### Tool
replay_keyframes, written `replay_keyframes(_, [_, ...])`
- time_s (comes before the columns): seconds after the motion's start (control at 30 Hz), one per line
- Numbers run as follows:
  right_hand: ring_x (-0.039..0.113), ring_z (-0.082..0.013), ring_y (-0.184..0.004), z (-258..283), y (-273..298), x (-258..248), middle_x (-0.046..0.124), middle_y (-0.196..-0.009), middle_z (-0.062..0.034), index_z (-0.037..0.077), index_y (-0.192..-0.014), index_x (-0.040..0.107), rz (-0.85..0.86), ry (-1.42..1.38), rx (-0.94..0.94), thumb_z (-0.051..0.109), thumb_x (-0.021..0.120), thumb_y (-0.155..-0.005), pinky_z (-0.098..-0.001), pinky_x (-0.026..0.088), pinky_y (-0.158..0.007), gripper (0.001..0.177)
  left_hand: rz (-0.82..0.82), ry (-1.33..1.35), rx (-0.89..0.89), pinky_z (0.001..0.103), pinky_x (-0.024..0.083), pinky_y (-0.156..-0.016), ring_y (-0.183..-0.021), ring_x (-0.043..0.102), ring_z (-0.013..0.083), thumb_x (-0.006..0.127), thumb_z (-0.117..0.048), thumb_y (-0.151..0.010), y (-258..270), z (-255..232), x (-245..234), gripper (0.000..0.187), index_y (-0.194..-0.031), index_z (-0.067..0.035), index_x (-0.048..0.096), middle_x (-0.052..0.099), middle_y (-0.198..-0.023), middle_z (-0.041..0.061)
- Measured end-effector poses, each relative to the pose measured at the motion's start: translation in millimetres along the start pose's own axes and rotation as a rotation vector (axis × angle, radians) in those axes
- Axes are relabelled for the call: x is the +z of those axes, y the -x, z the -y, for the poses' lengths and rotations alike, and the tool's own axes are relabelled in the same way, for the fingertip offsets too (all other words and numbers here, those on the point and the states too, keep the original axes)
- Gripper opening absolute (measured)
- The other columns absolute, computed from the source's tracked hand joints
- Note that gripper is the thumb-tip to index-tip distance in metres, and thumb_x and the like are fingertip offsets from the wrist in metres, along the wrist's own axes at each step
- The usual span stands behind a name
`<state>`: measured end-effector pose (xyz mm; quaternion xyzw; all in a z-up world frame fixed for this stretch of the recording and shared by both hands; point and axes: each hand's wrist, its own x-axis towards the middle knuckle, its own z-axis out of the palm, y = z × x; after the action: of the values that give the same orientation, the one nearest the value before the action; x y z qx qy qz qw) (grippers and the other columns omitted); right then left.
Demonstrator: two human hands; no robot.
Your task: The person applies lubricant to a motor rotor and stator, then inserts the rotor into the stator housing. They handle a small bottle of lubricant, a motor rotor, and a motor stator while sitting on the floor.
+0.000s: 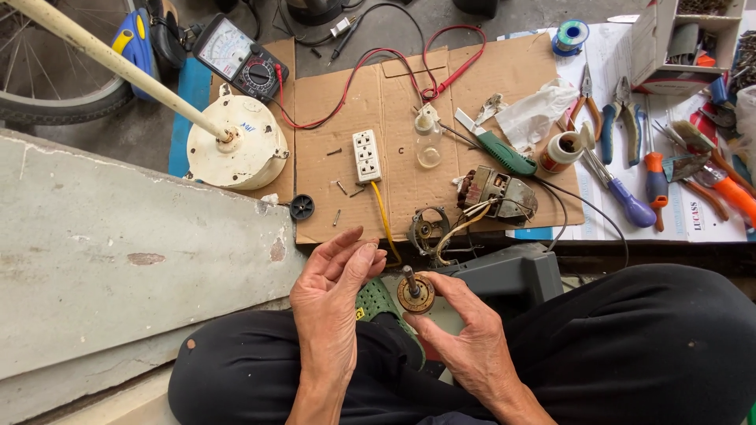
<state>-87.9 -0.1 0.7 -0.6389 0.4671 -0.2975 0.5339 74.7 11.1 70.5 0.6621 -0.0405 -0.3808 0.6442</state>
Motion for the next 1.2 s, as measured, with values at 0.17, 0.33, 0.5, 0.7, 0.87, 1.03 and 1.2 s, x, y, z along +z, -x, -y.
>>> replay_keyframes(0.17, [0.079, -0.0142, -0.121, -7.1, 0.4, 3.5, 0.085, -0.129, -0.0013, 0.012, -0.133, 0.079, -0.01, 0.022, -0.054, 0.016, 0.093, -0.082, -0.0294, 0.055, -0.114, 0.053, 0.007, 0.042, -0.038, 0.036, 0.069, -0.092, -0.093, 0.082, 0.0289, 0.081, -0.006, -0.091, 2.1, -5.8, -1.1, 0.036, -0.124, 0.008, 0.078, 0.084, -0.107, 0.023])
replay_keyframes(0.33, [0.079, -0.0115, -0.119, -6.6, 0.6, 4.7, 0.086, -0.128, 0.0013, 0.013, -0.131, 0.082, 0.04, 0.014, 0.064, 0.022, 0.091, -0.082, -0.0275, 0.056, -0.108, 0.051, 0.009, 0.081, -0.036, 0.037, 0.069, -0.094, -0.096, 0.082, 0.0287, 0.079, -0.009, -0.093, -2.9, -3.6, -6.5, 0.036, -0.125, 0.007, 0.078, 0.083, -0.103, 0.022])
replay_keyframes(0.5, [0.079, -0.0108, -0.119, -8.5, 1.0, 7.6, 0.087, -0.127, 0.0012, 0.012, -0.132, 0.083, 0.06, 0.002, 0.109, 0.021, 0.091, -0.081, -0.0269, 0.055, -0.109, 0.052, 0.007, 0.111, -0.053, 0.036, 0.067, -0.1, -0.101, 0.082, 0.0282, 0.08, -0.005, -0.091, -4.0, -7.3, -10.2, 0.038, -0.127, 0.005, 0.077, 0.084, -0.11, 0.021])
replay_keyframes(0.7, [0.079, -0.0128, -0.121, -9.2, 0.1, 9.6, 0.087, -0.128, 0.0003, 0.012, -0.131, 0.082, 0.064, -0.004, 0.108, 0.021, 0.092, -0.081, -0.0288, 0.055, -0.112, 0.052, 0.028, 0.115, -0.028, 0.036, 0.067, -0.104, -0.108, 0.08, 0.0252, 0.081, 0.0, -0.09, -4.7, -6.4, -11.9, 0.039, -0.128, 0.004, 0.076, 0.083, -0.115, 0.02])
replay_keyframes(0.87, [0.077, -0.0134, -0.129, -8.5, -1.8, 10.3, 0.084, -0.138, -0.0015, 0.01, -0.143, 0.077, 0.057, -0.174, 0.189, 0.014, 0.091, -0.081, -0.0287, 0.053, -0.119, 0.064, 0.043, 0.102, -0.038, 0.037, 0.066, -0.106, -0.112, 0.078, 0.0239, 0.081, -0.001, -0.087, -2.7, -8.1, -13.8, 0.043, -0.13, 0.002, 0.075, 0.083, -0.118, 0.02])
replay_keyframes(1.03, [0.076, -0.0168, -0.123, -7.0, -2.6, 11.7, 0.084, -0.129, -0.0069, 0.0, -0.136, 0.079, 0.018, -0.346, 0.183, 0.005, 0.089, -0.083, -0.0311, 0.059, -0.113, 0.054, 0.057, 0.077, -0.045, 0.035, 0.066, -0.105, -0.108, 0.079, 0.0235, 0.082, 0.0, -0.088, -0.1, -5.3, -16.6, 0.042, -0.129, 0.002, 0.077, 0.084, -0.114, 0.018])
replay_keyframes(1.2, [0.075, -0.0197, -0.134, -6.5, -4.1, 9.1, 0.084, -0.137, -0.0096, 0.0, -0.137, 0.078, -0.014, -0.364, 0.177, 0.005, 0.087, -0.083, -0.0336, 0.057, -0.121, 0.055, 0.082, 0.072, -0.064, 0.034, 0.065, -0.104, -0.106, 0.08, 0.0222, 0.082, 0.001, -0.088, 1.1, 2.3, -16.7, 0.041, -0.128, 0.001, 0.078, 0.085, -0.111, 0.016])
